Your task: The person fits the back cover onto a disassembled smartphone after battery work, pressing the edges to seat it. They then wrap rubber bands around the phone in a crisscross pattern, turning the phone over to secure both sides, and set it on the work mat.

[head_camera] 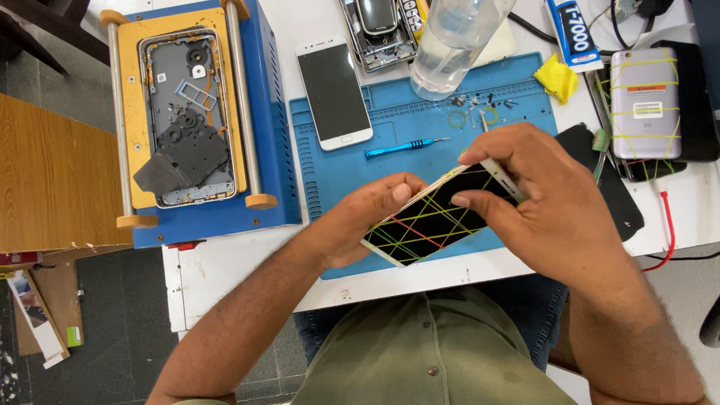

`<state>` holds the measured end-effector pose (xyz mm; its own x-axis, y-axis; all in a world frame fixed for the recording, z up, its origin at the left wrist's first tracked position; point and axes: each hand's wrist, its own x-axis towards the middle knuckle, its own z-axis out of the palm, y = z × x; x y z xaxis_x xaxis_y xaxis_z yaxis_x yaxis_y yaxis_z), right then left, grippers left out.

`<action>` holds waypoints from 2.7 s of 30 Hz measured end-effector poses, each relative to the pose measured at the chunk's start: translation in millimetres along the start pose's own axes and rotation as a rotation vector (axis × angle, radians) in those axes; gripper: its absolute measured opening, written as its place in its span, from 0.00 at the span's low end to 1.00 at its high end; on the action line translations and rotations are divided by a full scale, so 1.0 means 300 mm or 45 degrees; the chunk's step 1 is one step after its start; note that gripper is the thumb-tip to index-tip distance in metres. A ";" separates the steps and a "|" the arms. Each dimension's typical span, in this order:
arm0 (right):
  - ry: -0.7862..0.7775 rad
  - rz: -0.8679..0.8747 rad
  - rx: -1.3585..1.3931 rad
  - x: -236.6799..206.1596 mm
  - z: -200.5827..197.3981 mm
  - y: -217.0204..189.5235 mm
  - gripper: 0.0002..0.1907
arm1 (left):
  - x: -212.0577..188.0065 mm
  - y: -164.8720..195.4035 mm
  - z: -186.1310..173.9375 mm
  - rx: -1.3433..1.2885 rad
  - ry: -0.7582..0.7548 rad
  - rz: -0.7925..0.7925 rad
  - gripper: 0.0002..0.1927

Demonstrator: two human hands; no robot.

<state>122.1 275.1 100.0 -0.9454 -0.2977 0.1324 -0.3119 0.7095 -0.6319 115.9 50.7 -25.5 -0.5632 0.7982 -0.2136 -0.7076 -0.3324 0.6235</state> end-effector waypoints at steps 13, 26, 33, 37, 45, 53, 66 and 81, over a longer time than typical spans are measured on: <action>-0.028 -0.345 0.308 -0.064 -0.040 0.033 0.38 | -0.036 -0.006 0.004 -0.682 -0.483 -0.050 0.39; 0.041 -0.455 0.218 -0.072 -0.005 0.111 0.39 | -0.033 -0.018 -0.013 -0.641 -0.518 -0.079 0.39; -0.088 -0.461 0.442 -0.064 -0.019 0.153 0.37 | -0.035 -0.035 -0.002 -0.638 -0.552 -0.055 0.38; -0.072 -0.497 0.451 -0.059 -0.004 0.166 0.36 | -0.028 -0.037 -0.008 -0.616 -0.554 -0.035 0.38; -0.095 -0.437 0.516 -0.051 0.015 0.214 0.33 | -0.019 -0.032 -0.002 -0.577 -0.539 -0.016 0.39; -0.124 -0.356 0.694 -0.063 0.050 0.231 0.34 | -0.022 -0.024 -0.005 -0.328 -0.384 0.051 0.39; -0.206 0.019 -0.123 -0.080 0.173 0.220 0.08 | -0.031 0.038 0.001 -0.098 -0.073 0.323 0.35; -0.052 -0.265 -0.464 -0.118 0.254 0.229 0.07 | -0.036 -0.103 -0.125 -0.331 -0.309 0.294 0.33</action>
<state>141.1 285.8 -6.3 -0.8564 -0.4787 0.1934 -0.5158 0.8088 -0.2823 127.9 33.5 -70.6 -0.6248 0.7726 0.1126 -0.6759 -0.6074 0.4173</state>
